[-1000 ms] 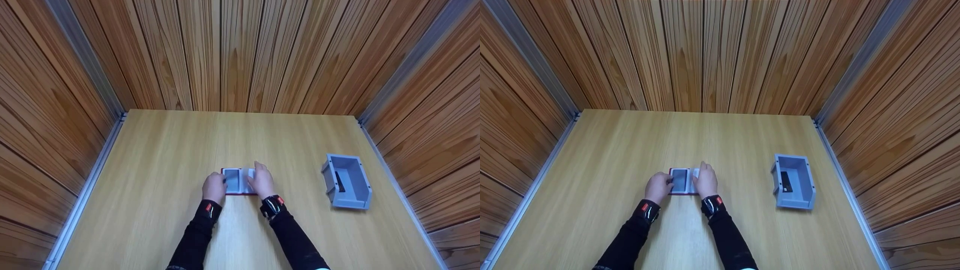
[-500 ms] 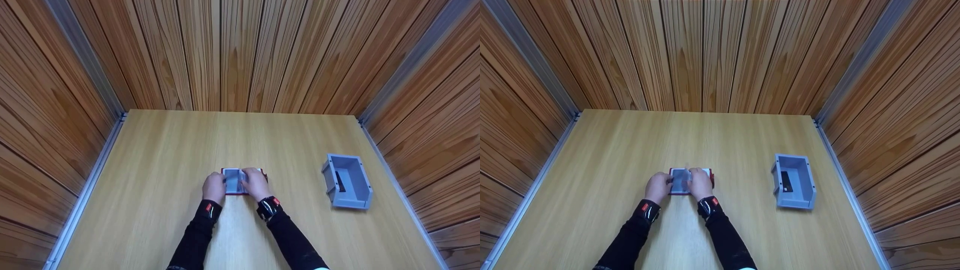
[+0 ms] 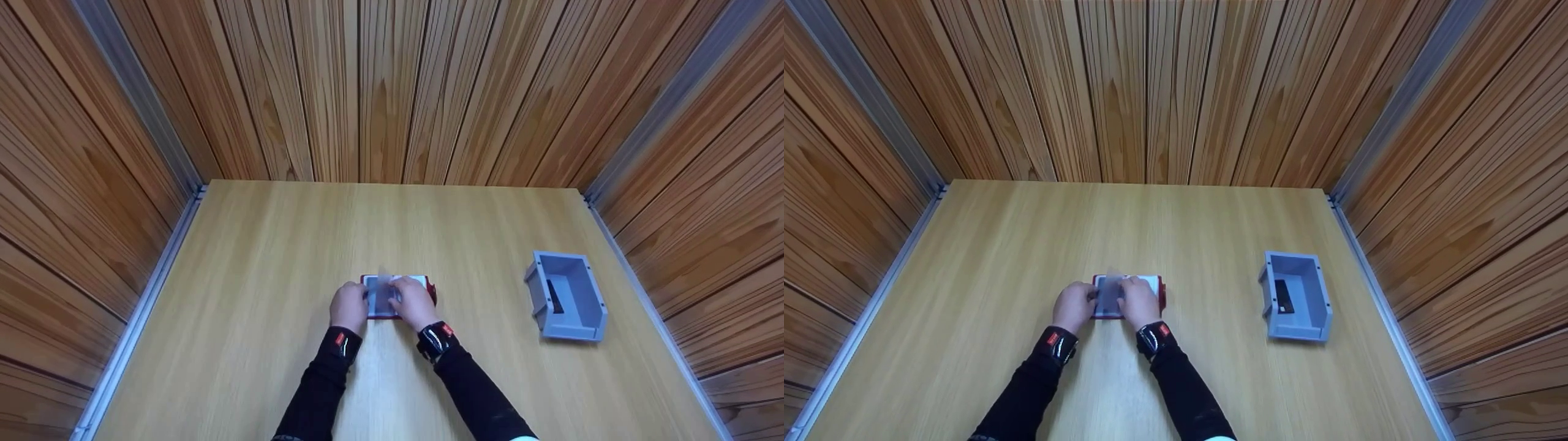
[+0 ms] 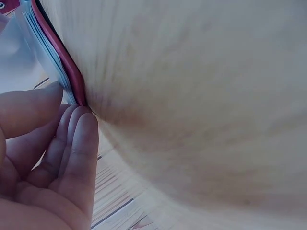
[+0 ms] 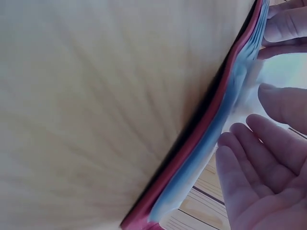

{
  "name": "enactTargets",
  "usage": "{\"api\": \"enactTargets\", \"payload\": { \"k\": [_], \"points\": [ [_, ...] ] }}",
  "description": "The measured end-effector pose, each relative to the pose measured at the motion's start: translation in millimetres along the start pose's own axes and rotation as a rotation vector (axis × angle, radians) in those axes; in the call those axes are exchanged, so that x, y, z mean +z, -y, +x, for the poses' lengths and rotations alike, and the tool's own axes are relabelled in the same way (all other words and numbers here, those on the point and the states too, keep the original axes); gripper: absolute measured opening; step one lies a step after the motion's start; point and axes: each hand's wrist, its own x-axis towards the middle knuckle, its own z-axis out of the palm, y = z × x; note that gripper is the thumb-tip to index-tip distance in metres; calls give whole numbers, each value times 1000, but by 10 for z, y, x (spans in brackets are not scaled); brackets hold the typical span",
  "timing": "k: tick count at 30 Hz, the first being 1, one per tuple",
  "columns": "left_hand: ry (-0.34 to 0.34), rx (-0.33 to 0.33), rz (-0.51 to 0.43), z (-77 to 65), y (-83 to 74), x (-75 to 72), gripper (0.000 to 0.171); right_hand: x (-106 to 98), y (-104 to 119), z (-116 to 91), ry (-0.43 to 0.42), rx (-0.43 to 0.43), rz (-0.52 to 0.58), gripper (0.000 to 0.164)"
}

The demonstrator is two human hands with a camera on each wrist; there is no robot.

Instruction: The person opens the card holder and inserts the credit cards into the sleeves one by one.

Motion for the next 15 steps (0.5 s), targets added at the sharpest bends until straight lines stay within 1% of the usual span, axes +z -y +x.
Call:
{"api": "enactTargets", "payload": {
  "k": [3, 8, 15],
  "points": [
    [-8, 6, 0, -9, -5, -12, 9, 7, 16, -3, 9, -25, -18, 31],
    [-14, 25, 18, -7, -10, -14, 12, 10, 32, -4, 29, -45, -13, 30],
    [-4, 2, 4, 6, 4, 3, 10, 24, 40, -7, 22, -49, -15, 28]
  ]
}}
